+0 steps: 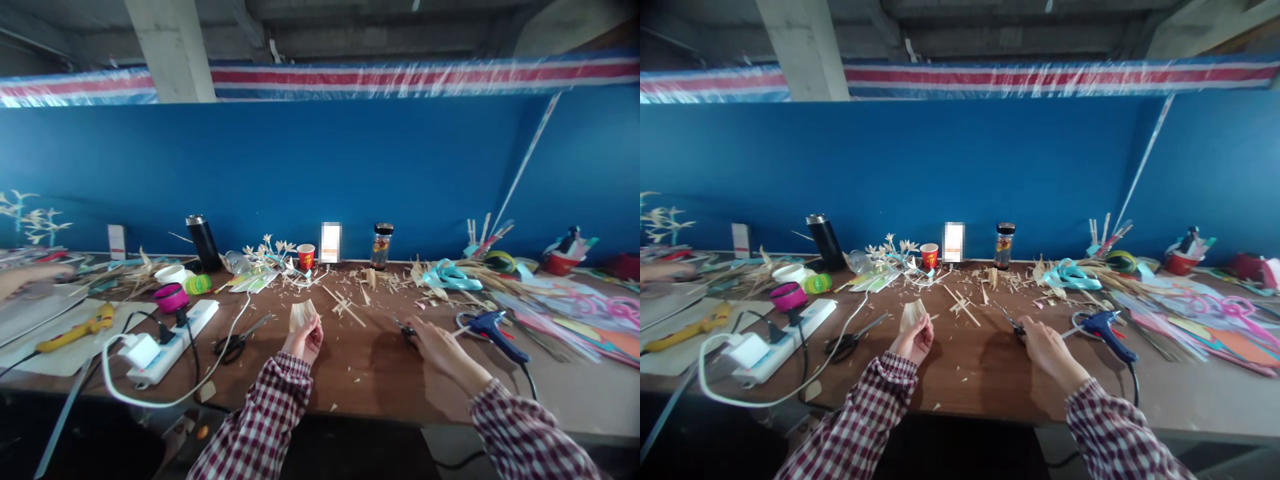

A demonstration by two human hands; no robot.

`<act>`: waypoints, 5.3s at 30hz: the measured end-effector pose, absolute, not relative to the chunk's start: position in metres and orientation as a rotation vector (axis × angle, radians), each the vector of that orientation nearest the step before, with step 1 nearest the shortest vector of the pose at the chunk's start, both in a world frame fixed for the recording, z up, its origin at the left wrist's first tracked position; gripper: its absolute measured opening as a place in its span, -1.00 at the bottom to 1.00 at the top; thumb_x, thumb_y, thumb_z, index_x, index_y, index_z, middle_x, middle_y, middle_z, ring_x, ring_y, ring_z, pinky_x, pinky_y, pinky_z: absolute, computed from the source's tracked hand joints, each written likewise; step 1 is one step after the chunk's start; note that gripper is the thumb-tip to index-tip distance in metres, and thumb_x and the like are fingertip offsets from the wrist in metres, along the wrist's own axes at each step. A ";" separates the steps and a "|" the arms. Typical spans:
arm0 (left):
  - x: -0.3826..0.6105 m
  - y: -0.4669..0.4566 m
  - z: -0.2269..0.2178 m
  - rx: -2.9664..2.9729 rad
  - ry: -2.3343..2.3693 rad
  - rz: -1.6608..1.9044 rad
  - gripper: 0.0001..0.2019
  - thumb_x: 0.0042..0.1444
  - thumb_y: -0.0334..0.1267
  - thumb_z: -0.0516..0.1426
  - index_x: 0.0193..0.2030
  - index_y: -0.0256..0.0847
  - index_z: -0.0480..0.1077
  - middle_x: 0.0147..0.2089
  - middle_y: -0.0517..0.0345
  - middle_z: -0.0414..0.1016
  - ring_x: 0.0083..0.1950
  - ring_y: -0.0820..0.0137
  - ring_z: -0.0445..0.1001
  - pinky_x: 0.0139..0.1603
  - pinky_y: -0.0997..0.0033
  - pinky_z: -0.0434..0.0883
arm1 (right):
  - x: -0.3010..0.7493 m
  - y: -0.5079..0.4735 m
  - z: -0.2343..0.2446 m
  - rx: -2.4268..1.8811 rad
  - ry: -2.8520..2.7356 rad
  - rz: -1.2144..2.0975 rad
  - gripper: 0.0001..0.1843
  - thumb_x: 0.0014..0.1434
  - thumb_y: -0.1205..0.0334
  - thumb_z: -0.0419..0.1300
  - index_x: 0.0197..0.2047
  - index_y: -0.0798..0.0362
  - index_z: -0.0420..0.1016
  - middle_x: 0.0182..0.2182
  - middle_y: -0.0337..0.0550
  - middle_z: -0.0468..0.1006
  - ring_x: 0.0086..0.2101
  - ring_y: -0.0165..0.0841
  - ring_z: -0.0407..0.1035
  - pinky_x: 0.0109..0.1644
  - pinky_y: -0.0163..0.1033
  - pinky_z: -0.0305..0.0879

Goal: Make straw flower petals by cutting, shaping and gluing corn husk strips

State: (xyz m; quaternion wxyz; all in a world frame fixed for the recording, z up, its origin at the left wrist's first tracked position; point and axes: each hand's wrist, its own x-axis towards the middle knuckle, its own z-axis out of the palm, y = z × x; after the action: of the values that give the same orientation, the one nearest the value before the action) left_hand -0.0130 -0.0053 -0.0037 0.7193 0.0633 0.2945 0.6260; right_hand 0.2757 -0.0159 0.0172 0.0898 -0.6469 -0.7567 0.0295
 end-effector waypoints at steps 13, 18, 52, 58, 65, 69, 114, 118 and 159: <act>-0.016 -0.006 -0.003 0.043 0.593 1.416 -0.83 0.07 -0.51 0.09 -0.50 -0.28 0.40 -0.57 0.22 0.40 -0.55 0.61 0.42 -0.50 0.70 0.44 | 0.207 -0.054 0.010 -1.001 -1.389 1.614 -0.51 -0.02 0.09 0.27 -0.01 0.05 0.34 -0.30 -0.15 0.50 -0.34 -0.41 0.36 -0.36 -0.36 0.21; -0.018 -0.004 -0.004 0.044 0.509 1.430 -0.83 0.06 -0.49 0.11 -0.52 -0.27 0.39 -0.56 0.23 0.40 -0.54 0.61 0.41 -0.46 0.69 0.44 | 0.168 -0.059 -0.002 -0.909 -1.434 1.723 -0.47 -0.10 0.12 0.34 -0.04 0.04 0.35 -0.38 -0.23 0.46 -0.41 -0.45 0.31 -0.38 -0.35 0.21; -0.019 -0.003 0.001 0.025 0.625 1.491 -0.85 -0.01 -0.42 0.16 -0.57 -0.27 0.34 -0.68 0.30 0.29 -0.67 0.64 0.32 -0.61 0.70 0.34 | 0.134 -0.065 0.002 -0.686 -1.276 1.991 -0.56 0.07 -0.10 0.15 -0.14 0.08 0.35 -0.51 -0.24 0.38 -0.55 -0.52 0.24 -0.59 -0.47 0.04; -0.021 -0.001 -0.004 0.038 0.598 1.488 -0.84 -0.02 -0.43 0.17 -0.58 -0.27 0.34 -0.68 0.29 0.29 -0.65 0.63 0.33 -0.60 0.70 0.36 | 0.134 -0.065 0.000 -0.672 -1.281 1.991 -0.54 0.06 -0.11 0.15 -0.13 0.08 0.34 -0.52 -0.24 0.38 -0.56 -0.52 0.23 -0.59 -0.47 0.03; -0.019 -0.003 0.000 0.022 0.606 1.509 -0.83 0.03 -0.44 0.12 -0.56 -0.27 0.35 -0.68 0.28 0.30 -0.65 0.63 0.33 -0.61 0.71 0.33 | 0.133 -0.064 0.004 -0.677 -1.285 2.013 -0.55 0.06 -0.09 0.16 -0.13 0.09 0.35 -0.51 -0.24 0.37 -0.55 -0.53 0.24 -0.60 -0.48 0.03; -0.019 -0.004 0.002 0.010 0.595 1.498 -0.85 0.01 -0.45 0.13 -0.56 -0.28 0.35 -0.67 0.28 0.30 -0.64 0.63 0.34 -0.60 0.70 0.34 | 0.132 -0.064 0.006 -0.670 -1.300 2.008 -0.54 0.04 -0.11 0.16 -0.15 0.09 0.36 -0.52 -0.24 0.38 -0.55 -0.53 0.24 -0.59 -0.48 0.05; -0.019 -0.006 0.003 0.044 0.593 1.491 -0.83 0.04 -0.46 0.10 -0.55 -0.27 0.32 -0.66 0.31 0.27 -0.66 0.65 0.30 -0.65 0.70 0.28 | 0.135 -0.064 -0.001 -0.620 -1.282 1.996 -0.60 0.14 -0.02 0.11 -0.10 0.12 0.32 -0.50 -0.22 0.36 -0.55 -0.54 0.22 -0.60 -0.49 0.04; -0.019 -0.005 0.002 0.031 0.585 1.480 -0.84 0.03 -0.45 0.12 -0.55 -0.29 0.33 -0.65 0.30 0.28 -0.65 0.65 0.32 -0.64 0.70 0.29 | 0.135 -0.064 0.000 -0.619 -1.281 1.999 -0.60 0.12 -0.03 0.12 -0.11 0.12 0.32 -0.50 -0.22 0.36 -0.55 -0.54 0.22 -0.60 -0.48 0.04; -0.013 -0.002 -0.003 0.028 0.620 1.492 -0.85 0.02 -0.54 0.13 -0.52 -0.29 0.38 -0.62 0.24 0.39 -0.62 0.63 0.38 -0.57 0.72 0.37 | 0.127 -0.067 0.001 -0.771 -1.253 1.857 -0.57 0.03 -0.10 0.18 -0.21 0.08 0.33 -0.58 -0.32 0.27 -0.60 -0.56 0.11 -0.64 -0.49 -0.16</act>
State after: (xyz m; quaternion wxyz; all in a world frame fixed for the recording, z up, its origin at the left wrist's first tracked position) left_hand -0.0131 -0.0020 -0.0032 0.6911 0.0123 0.2775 0.6673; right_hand 0.1274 -0.0671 0.0014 0.3766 -0.3015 -0.4901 0.7260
